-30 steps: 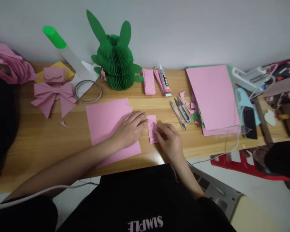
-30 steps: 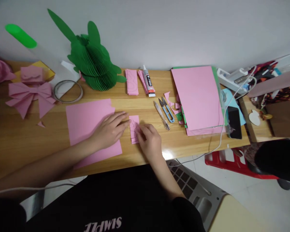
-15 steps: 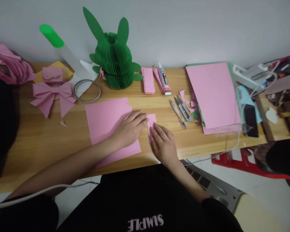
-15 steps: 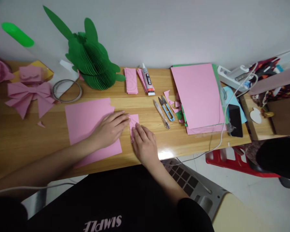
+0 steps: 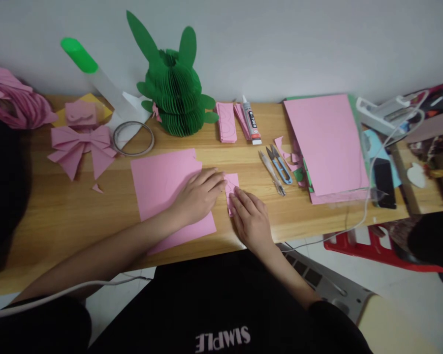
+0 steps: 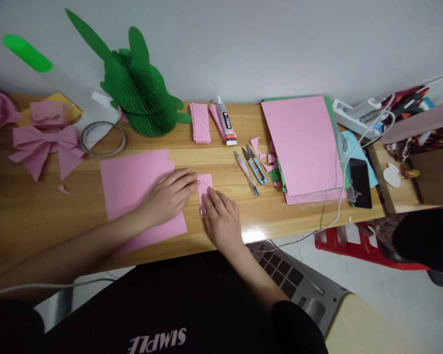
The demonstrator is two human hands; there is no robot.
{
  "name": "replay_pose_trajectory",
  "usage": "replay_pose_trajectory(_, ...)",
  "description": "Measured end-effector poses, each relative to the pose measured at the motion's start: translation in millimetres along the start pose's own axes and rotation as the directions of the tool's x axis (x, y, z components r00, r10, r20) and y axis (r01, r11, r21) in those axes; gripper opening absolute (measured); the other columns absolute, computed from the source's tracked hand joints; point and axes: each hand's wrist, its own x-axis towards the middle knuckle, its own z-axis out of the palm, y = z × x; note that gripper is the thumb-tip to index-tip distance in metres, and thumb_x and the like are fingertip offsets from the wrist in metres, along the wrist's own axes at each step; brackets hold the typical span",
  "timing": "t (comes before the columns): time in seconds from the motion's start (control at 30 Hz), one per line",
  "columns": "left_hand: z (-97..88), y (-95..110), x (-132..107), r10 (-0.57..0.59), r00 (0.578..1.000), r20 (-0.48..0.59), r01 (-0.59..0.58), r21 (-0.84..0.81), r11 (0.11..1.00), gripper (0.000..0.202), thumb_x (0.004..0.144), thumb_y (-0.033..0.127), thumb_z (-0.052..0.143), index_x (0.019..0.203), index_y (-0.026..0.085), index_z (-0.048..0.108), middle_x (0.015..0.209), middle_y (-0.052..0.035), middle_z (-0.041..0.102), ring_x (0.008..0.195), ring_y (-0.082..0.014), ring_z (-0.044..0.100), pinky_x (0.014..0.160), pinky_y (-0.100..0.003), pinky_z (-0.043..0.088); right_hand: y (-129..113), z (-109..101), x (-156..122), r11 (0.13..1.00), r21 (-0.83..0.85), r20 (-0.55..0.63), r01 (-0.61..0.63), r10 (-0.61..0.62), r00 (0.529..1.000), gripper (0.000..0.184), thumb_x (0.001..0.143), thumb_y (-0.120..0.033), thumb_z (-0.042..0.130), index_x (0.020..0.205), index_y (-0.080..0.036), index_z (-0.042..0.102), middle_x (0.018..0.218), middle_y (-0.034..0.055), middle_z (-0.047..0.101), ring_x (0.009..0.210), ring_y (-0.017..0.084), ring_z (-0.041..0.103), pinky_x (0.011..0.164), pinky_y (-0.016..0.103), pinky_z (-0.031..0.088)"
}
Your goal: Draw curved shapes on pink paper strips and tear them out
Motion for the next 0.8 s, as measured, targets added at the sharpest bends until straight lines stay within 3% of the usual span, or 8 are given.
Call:
replay_pose_trajectory(0.23, -0.6, 0.2, 0.1, 0.009, 1.000, -0.013, -0.009, -0.005, 1.000, 0.036, 0.098, 0.013, 0.039, 0.124, 0.011, 0.064, 0.134, -0.0139, 0.064, 0.132, -0.0319, 0.051, 0.104, -0.051, 0.047, 4.2, -4.5, 1.9, 0.998, -0.055, 0.058, 0.030, -0.027, 0.998, 0.037, 0.099, -0.021, 0.048, 0.132, -0.014, 0.063, 0.137, 0.0132, 0.064, 0.120, 0.026, 0.059, 0.097, 0.040, 0.047)
replay_pose_trajectory(0.47, -2.8, 1.4, 1.3, -0.018, 1.000, 0.005, 0.018, -0.023, 1.000, 0.036, 0.097, 0.014, 0.041, 0.124, 0.014, 0.064, 0.135, -0.0125, 0.064, 0.132, -0.0311, 0.050, 0.104, -0.052, 0.046, 3.3, -7.1, 4.6, 0.999, -0.044, 0.103, 0.004, 0.001, 0.995, 0.037, 0.098, -0.021, 0.048, 0.132, -0.017, 0.063, 0.137, 0.0125, 0.064, 0.122, 0.026, 0.058, 0.097, 0.039, 0.045)
replay_pose_trajectory(0.8, -1.6, 0.4, 0.3, -0.004, 1.000, -0.001, 0.004, -0.019, 1.000, 0.036, 0.096, 0.012, 0.042, 0.124, 0.013, 0.064, 0.135, -0.0135, 0.064, 0.132, -0.0311, 0.051, 0.104, -0.052, 0.047, 1.2, 0.2, 1.0, 0.999, -0.049, -0.005, -0.007, 0.006, 1.000, 0.036, 0.099, -0.022, 0.046, 0.130, -0.017, 0.065, 0.135, 0.0103, 0.066, 0.119, 0.025, 0.061, 0.097, 0.040, 0.046)
